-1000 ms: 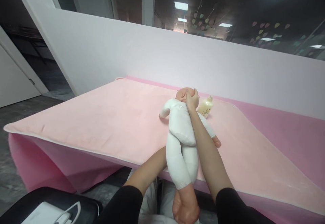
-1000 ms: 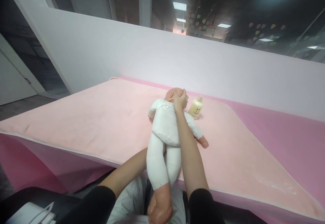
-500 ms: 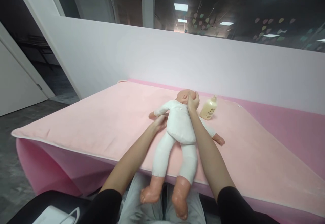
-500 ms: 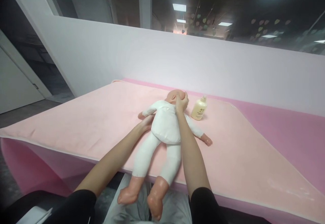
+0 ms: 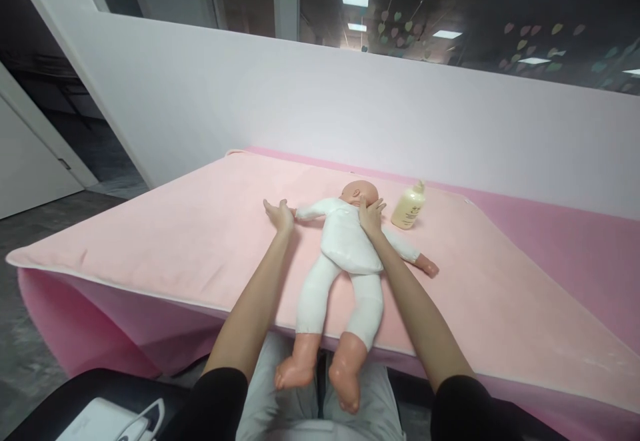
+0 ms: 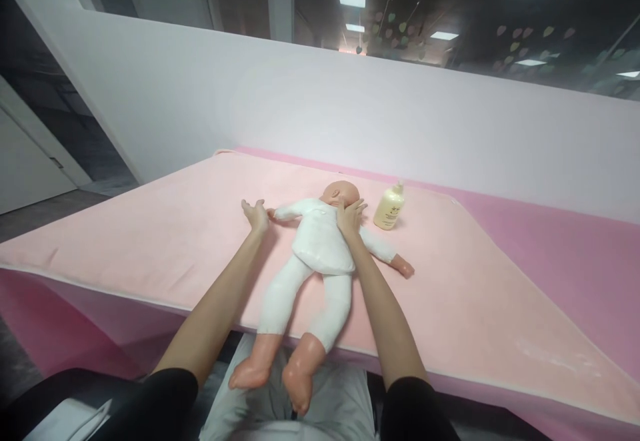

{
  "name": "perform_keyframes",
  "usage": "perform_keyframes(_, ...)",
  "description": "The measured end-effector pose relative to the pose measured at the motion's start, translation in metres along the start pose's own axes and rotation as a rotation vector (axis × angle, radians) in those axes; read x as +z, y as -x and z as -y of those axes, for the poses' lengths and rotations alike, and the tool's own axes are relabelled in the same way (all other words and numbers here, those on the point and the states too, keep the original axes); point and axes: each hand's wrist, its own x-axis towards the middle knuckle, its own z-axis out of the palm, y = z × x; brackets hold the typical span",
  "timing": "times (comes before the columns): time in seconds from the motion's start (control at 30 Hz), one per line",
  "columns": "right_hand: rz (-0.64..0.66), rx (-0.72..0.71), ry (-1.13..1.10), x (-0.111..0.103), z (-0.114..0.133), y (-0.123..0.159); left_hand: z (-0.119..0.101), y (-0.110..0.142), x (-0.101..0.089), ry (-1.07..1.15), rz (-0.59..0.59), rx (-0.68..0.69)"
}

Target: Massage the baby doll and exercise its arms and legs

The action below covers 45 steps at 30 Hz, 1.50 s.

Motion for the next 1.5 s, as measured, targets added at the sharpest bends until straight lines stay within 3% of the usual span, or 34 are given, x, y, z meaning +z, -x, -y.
perform_keyframes(0.07,0.067,-0.165,0.086,-0.008,-0.015,0.013,-0.003,0.02,0.008,-0.187,0.119,0.265)
perform_keyframes(0.2,0.195,-0.49,0.098,-0.028,-0.052,0.034,0.0,0.056,0.021,-0.483,0.919,0.604)
perform_keyframes(0.27,0.156,-0.566,0.021,-0.037,-0.066,0.04,0.008,0.06,0.021,-0.674,1.089,0.682)
perform_keyframes(0.33,0.097,-0.588,-0.038,-0.043,-0.072,0.045,0.017,0.054,0.017,-0.773,1.077,0.681)
perform_keyframes(0.47,-0.02,-0.689,-0.102,-0.056,-0.065,0.057,0.029,0.039,0.008,-0.758,1.069,0.567)
perform_keyframes(0.57,-0.035,-0.97,-0.078,-0.068,-0.056,0.069,0.03,0.038,0.006,-0.721,1.05,0.51)
perform_keyframes(0.63,0.051,-1.217,-0.006,-0.075,-0.052,0.077,0.029,0.041,0.006,-0.696,1.016,0.494)
perform_keyframes(0.7,0.144,-1.364,0.101,-0.08,-0.049,0.082,0.029,0.043,0.007,-0.668,0.983,0.487)
perform_keyframes(0.77,0.175,-1.37,0.225,-0.083,-0.045,0.083,0.03,0.043,0.008,-0.648,0.959,0.484)
perform_keyframes(0.9,0.108,-1.324,0.387,-0.085,-0.04,0.082,0.03,0.044,0.008,-0.622,0.949,0.496)
perform_keyframes(1.03,0.052,-1.42,0.427,-0.08,-0.042,0.084,0.022,0.046,0.01,-0.575,0.897,0.518)
perform_keyframes(1.1,-0.002,-1.479,0.429,-0.077,-0.043,0.085,0.014,0.048,0.013,-0.479,0.853,0.45)
perform_keyframes(1.2,-0.119,-1.551,0.416,-0.075,-0.044,0.084,-0.001,0.051,0.016,-0.237,0.825,0.215)
perform_keyframes(1.3,-0.179,-1.585,0.413,-0.074,-0.045,0.084,-0.014,0.055,0.016,-0.175,0.939,0.093)
perform_keyframes(1.5,-0.179,-1.576,0.419,-0.075,-0.045,0.085,-0.024,0.06,0.009,-0.608,1.372,0.187)
